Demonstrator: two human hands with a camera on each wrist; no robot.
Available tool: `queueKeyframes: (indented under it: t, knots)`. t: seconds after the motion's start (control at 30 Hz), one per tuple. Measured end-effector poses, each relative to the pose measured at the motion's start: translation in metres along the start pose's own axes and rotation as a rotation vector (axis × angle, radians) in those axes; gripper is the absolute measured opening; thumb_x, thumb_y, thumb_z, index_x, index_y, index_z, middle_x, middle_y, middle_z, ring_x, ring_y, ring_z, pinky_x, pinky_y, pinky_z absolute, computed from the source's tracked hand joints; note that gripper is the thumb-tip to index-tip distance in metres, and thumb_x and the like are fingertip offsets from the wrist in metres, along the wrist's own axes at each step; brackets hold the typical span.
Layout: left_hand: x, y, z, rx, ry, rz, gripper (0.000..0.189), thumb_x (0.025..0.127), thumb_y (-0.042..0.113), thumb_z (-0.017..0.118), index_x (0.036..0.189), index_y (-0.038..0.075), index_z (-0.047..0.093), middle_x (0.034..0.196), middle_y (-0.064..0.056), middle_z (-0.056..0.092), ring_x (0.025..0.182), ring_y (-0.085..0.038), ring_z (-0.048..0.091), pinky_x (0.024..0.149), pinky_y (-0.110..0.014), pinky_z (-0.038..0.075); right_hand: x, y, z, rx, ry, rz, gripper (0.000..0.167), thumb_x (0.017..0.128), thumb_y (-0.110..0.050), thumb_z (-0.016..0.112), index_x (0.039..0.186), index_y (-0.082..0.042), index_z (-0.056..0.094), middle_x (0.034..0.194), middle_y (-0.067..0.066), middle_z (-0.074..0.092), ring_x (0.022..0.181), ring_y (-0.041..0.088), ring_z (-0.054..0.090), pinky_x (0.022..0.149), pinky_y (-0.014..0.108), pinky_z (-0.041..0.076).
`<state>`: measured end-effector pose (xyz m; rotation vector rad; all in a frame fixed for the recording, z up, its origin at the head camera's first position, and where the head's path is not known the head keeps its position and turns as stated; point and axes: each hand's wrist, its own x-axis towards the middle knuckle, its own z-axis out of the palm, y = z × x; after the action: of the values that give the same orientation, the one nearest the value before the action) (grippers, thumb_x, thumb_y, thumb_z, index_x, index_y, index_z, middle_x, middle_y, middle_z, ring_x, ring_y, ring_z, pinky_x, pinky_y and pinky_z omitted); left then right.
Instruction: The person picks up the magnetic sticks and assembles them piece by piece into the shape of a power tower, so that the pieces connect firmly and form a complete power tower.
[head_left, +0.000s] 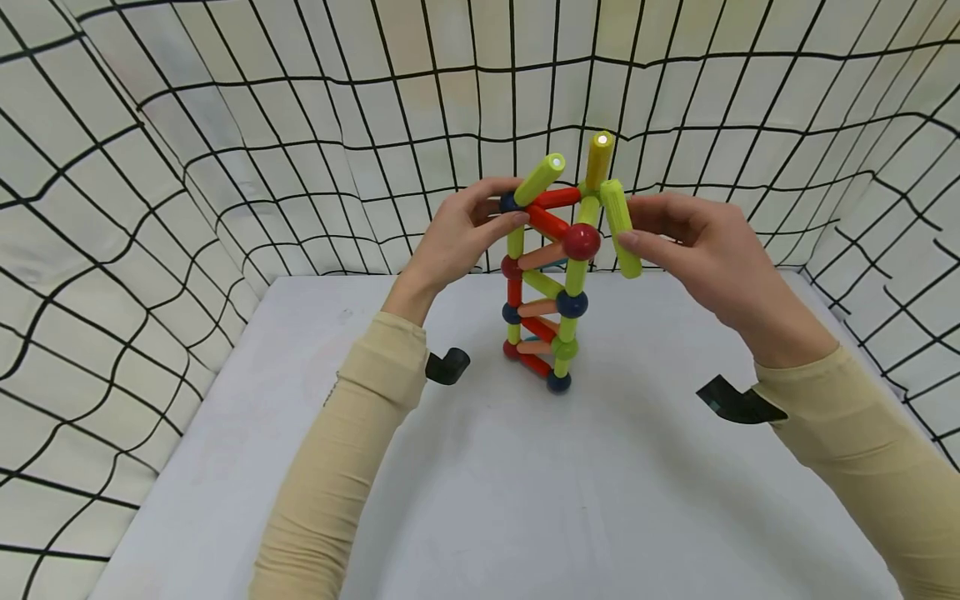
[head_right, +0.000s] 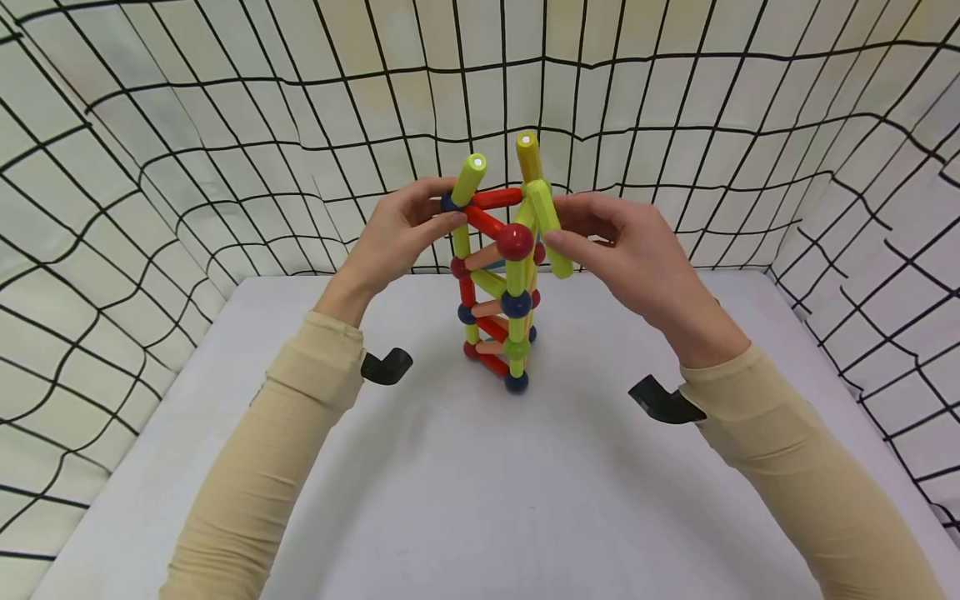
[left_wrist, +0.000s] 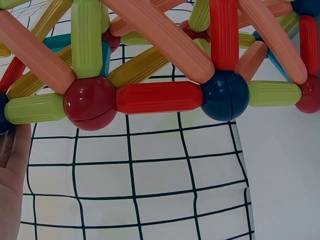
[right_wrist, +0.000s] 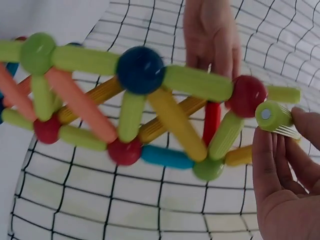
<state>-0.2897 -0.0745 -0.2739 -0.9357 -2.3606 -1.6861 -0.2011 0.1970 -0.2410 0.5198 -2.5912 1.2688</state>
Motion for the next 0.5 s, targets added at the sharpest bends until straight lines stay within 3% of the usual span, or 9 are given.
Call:
queueKeyframes:
  t: [0.17, 0.5]
  knots:
    - [-0.001, 0.001, -0.001, 0.005, 0.003, -0.001, 0.043, 0.094, 0.018, 0.066, 0.136, 0.011, 0.056, 0.125, -0.004, 0.062, 0.108, -0.014, 0.063, 0.097, -0.028, 0.048, 0.011, -0.019, 0.008, 0.054, 0.024, -0.003, 0.041, 0.093, -0.037, 0.066, 0.129, -0.018, 0.064, 0.119, 0.000, 0.066, 0.101, 0.014, 0.063, 0.087, 0.024, 0.050]
    - [-0.001, 0.002, 0.000, 0.013, -0.001, 0.003, 0.043, 0.095, 0.019, 0.065, 0.136, 0.011, 0.056, 0.124, -0.004, 0.063, 0.109, -0.013, 0.063, 0.097, -0.028, 0.048, 0.020, -0.028, 0.022, 0.237, 0.108, 0.032, 0.041, 0.094, -0.032, 0.066, 0.130, -0.014, 0.064, 0.120, 0.006, 0.064, 0.105, 0.019, 0.062, 0.091, 0.025, 0.051]
